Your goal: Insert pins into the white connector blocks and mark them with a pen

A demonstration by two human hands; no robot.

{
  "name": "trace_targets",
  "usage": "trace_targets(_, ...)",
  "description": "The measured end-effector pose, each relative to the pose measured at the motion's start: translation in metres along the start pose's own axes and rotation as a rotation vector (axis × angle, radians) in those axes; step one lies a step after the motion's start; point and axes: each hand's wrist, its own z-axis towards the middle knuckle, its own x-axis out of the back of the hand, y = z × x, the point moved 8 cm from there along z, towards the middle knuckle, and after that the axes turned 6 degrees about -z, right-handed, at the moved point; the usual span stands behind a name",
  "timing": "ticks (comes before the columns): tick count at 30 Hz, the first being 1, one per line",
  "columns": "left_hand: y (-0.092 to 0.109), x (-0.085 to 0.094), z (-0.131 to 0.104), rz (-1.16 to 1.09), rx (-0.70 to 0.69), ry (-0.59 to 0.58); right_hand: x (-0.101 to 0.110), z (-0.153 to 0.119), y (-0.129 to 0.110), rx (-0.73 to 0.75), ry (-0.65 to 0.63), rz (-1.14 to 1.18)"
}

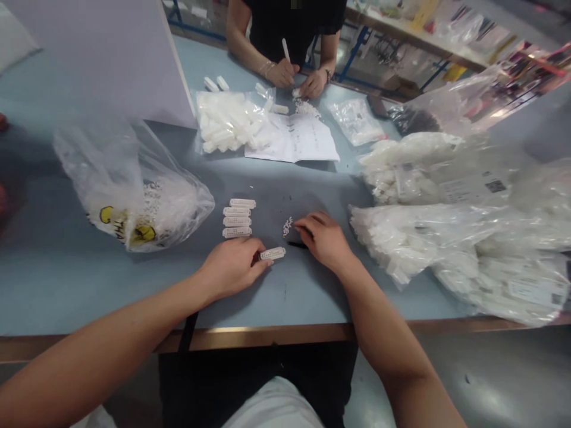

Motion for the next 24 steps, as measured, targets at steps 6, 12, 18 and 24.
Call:
trace_targets(6,-0.001,-0.001,0.0,0.003,0.011,-0.003,-0.009,0.009,0.001,0.0,0.026,-0.071)
trace_targets(12,0.0,-0.001,0.0,-0.003,0.005,-0.002,-0.013,0.016,0.006,-0.021,0.005,-0.066)
trace_targets(18,0.0,-0.001,0.0,0.002,0.021,-0.012,-0.02,0.014,0.008,0.007,-0.059,-0.157)
trace_targets(24,0.002,-0.001,0.001,-0.005,0.008,-0.019,-0.016,0.01,0.012,0.01,-0.06,-0.165)
